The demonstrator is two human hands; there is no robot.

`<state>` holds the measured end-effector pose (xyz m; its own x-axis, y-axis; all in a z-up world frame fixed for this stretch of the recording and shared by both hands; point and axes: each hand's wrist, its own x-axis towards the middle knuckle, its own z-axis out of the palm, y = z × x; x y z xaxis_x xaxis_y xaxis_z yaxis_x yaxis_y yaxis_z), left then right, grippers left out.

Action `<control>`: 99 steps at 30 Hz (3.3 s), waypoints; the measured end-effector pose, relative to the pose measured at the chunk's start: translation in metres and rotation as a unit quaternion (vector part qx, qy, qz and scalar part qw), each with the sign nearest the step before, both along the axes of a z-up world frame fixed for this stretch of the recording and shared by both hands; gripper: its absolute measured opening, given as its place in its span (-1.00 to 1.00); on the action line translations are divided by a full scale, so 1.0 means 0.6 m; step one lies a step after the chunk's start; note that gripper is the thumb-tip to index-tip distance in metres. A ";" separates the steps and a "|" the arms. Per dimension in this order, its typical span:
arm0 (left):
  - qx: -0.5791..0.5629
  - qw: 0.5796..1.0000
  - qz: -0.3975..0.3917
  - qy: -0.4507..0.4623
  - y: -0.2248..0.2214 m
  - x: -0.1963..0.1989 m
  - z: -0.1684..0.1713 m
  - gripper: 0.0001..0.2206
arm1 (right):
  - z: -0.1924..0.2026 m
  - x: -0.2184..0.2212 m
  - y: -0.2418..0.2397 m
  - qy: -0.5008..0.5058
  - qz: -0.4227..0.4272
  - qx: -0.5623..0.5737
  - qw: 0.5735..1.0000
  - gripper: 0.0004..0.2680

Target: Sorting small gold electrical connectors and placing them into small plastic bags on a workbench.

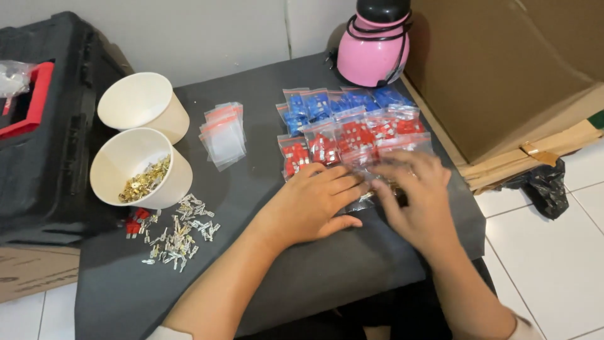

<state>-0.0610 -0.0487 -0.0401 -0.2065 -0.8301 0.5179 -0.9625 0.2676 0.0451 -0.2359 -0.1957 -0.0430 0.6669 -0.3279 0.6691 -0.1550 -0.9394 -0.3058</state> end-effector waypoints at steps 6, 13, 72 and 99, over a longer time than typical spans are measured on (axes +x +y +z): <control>0.027 0.999 0.002 0.022 0.003 0.000 0.003 -0.43 | -0.016 -0.004 0.012 -0.001 -0.063 -0.006 0.998 -0.91; 0.013 1.000 -0.008 0.025 0.003 0.001 -0.001 -0.44 | 0.004 -0.007 0.026 -0.029 -0.158 0.080 0.984 -0.82; -0.133 0.696 0.566 0.420 0.402 0.034 0.022 -0.76 | 0.049 0.317 0.284 0.221 0.425 0.034 0.877 -0.88; -0.114 0.776 0.555 0.276 0.382 0.016 0.004 -0.83 | 0.051 0.320 0.276 0.181 0.434 0.085 0.878 -0.87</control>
